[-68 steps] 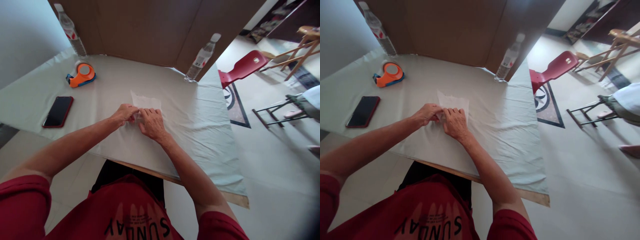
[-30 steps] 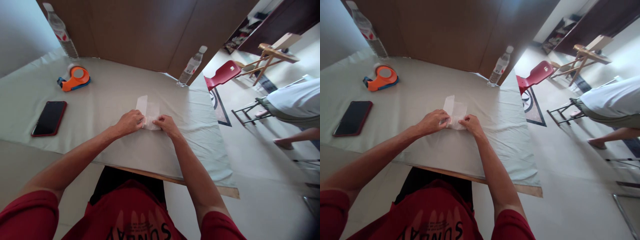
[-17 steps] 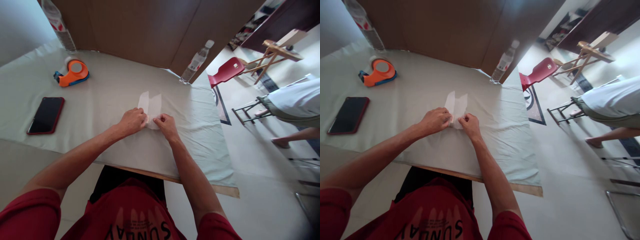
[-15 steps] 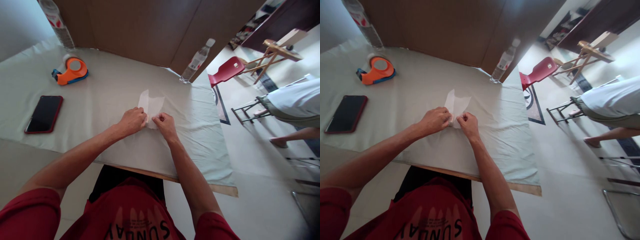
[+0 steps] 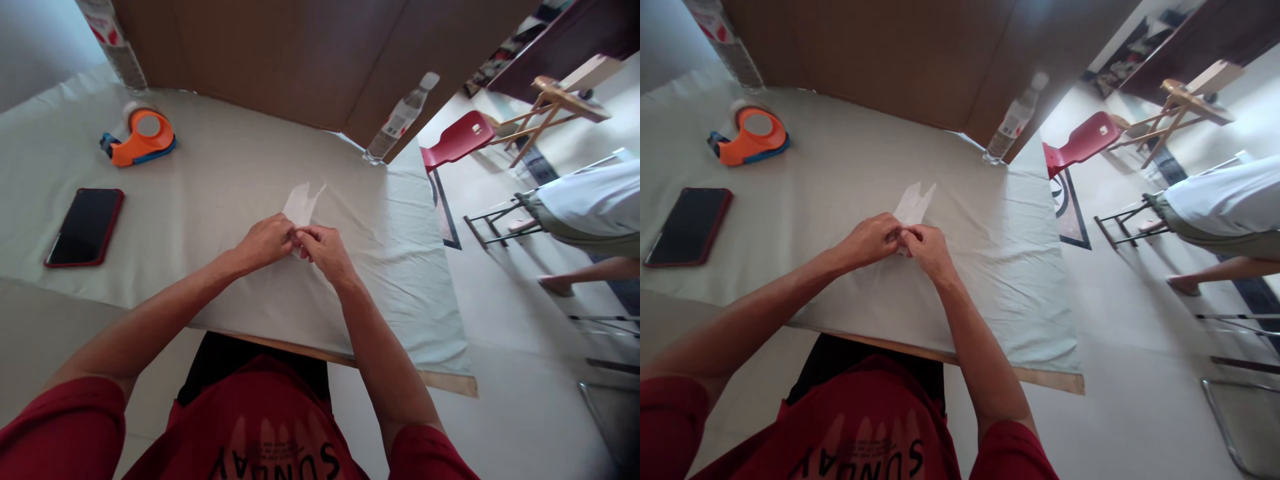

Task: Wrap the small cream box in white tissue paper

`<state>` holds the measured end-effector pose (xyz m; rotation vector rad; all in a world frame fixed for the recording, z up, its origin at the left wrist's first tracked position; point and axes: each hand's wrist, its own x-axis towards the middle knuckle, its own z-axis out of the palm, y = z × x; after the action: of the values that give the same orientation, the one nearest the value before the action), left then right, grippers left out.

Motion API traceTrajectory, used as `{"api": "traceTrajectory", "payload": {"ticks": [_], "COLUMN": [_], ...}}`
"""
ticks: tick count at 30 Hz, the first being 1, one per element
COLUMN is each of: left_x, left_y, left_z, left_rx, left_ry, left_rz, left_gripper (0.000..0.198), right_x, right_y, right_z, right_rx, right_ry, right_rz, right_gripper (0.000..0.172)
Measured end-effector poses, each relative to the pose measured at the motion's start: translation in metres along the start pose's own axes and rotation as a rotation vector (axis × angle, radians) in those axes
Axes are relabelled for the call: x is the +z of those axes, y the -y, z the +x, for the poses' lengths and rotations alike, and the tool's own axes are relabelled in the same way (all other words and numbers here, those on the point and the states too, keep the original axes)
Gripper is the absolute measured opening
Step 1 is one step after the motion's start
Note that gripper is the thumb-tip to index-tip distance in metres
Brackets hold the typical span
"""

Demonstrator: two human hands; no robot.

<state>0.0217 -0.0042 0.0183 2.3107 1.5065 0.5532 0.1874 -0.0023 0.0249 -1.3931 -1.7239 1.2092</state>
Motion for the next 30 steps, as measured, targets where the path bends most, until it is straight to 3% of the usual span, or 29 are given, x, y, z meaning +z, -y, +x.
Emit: {"api": "traceTrajectory", "payload": {"ticks": [3,6,11,16,19,26,30], "left_x": [0.001,0.002,0.009,0.017,0.020,0.026,0.027], "left_y": [0.004,0.005,0.003,-0.001,-0.005,-0.008,-0.009], "left_z": [-0.002,-0.004,-0.004,-0.003,-0.005,-0.011,-0.011], "left_rx": [-0.030,-0.123,-0.184,-0.204,-0.208,-0.180,-0.159], "left_ry": [-0.043,-0.065,-0.149,-0.158,-0.154,-0.240,-0.274], "left_rz": [-0.147,-0.300,-0.353,-0.330,-0.305,-0.280,-0.270], "left_gripper": [0.035,0.048,0.033,0.030,0.031,0.051,0.038], "right_x": [-0.003,0.003,0.013,-0.006,-0.014,-0.010,-0.009], "right_y": [-0.002,-0.003,0.000,-0.006,-0.013,-0.016,-0.011], "right_z": [-0.005,-0.007,-0.007,-0.006,-0.009,-0.009,-0.004], "right_rx": [-0.078,-0.152,-0.175,-0.226,-0.203,-0.242,-0.258], "right_ry": [0.076,0.044,-0.030,0.109,0.119,0.093,0.112], "right_rz": [-0.127,-0.352,-0.619,-0.347,-0.207,-0.262,-0.308], "right_gripper": [0.027,0.028,0.025,0.032,0.031,0.031,0.030]}}
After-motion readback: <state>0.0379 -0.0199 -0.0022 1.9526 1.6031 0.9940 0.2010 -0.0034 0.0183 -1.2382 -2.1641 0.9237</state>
